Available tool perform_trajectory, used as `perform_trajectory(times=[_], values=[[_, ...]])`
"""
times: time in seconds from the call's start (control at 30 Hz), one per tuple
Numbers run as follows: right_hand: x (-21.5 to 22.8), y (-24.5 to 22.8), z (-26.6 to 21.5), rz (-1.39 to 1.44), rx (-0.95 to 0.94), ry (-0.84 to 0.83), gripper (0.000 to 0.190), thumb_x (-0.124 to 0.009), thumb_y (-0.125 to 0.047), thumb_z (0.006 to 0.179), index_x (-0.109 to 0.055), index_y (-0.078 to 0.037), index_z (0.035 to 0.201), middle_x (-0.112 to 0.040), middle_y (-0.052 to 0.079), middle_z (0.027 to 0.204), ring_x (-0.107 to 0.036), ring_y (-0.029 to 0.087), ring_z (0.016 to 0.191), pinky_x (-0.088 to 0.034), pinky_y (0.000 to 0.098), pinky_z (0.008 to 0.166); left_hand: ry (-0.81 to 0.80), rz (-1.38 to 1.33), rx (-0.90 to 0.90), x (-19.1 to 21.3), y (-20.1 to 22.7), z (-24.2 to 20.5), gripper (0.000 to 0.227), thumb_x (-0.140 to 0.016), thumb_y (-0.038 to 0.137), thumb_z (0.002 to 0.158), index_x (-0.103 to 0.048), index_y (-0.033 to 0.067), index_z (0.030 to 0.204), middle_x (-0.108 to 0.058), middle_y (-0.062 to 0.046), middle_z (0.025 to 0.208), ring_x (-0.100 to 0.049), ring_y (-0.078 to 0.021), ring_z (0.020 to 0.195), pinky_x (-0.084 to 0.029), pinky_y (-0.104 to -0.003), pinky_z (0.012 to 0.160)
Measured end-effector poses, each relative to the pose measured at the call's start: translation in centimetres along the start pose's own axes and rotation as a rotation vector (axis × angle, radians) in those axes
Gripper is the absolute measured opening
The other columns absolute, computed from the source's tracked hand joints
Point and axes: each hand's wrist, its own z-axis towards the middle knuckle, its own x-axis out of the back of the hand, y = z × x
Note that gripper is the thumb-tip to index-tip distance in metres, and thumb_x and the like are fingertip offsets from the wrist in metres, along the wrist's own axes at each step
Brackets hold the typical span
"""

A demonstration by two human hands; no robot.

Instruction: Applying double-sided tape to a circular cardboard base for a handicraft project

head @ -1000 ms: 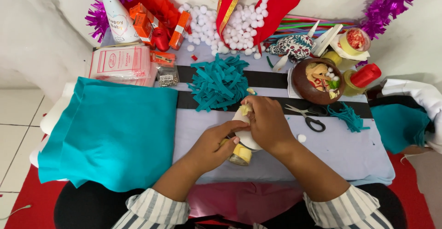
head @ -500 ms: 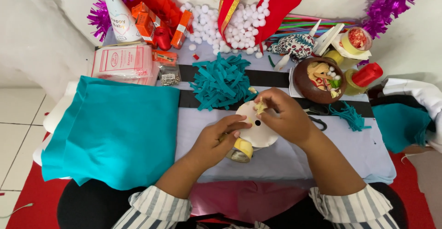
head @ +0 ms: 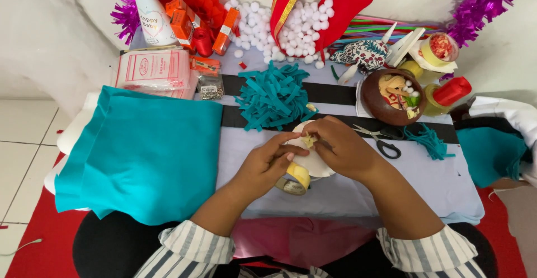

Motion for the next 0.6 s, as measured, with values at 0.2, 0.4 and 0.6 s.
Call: perform_trajectory(times=[0.2,0.4,0.6], values=[[-1.2,1.0,-0.5,-0.018,-0.011,0.015,0.026,-0.060,-0.005,0.090,-0.063,-0.014,0.114,-0.067,0.006,0.090,-0.066,0.029,0.095,-0.051,0.0442,0.090,0.003,0.032,0.011,-0.1,0.0,0.0,0.039,-0.050,0.011,0.101,-0.055,0.0090,0.140,-0.078,-0.013,0.107,-0.070,-0.0215,0.076,-0.059,-0.036,0.072],[-1.5,2.8,-1.0,0.270,-0.133,0.098,0.026,-0.068,-0.011,0.091,-0.063,-0.014,0.117,-0.066,0.005,0.093,-0.064,0.021,0.094,-0.051,0.0411,0.091,-0.012,0.032,0.031,0.1,-0.4,0.0,0.041,-0.049,0.012,0.101,-0.054,0.0098,0.142,-0.078,-0.012,0.108,-0.069,-0.0204,0.078,-0.058,-0.035,0.074],[-1.5,1.5,-0.7,0.210,-0.165,0.109,0.027,-0.072,-0.013,0.089,-0.065,-0.014,0.114,-0.069,0.008,0.099,-0.067,0.027,0.097,-0.051,0.0440,0.091,-0.003,0.050,0.019,0.0,-0.2,-0.1,0.041,-0.049,0.011,0.101,-0.055,0.0091,0.141,-0.078,-0.012,0.106,-0.070,-0.0210,0.077,-0.059,-0.036,0.074]])
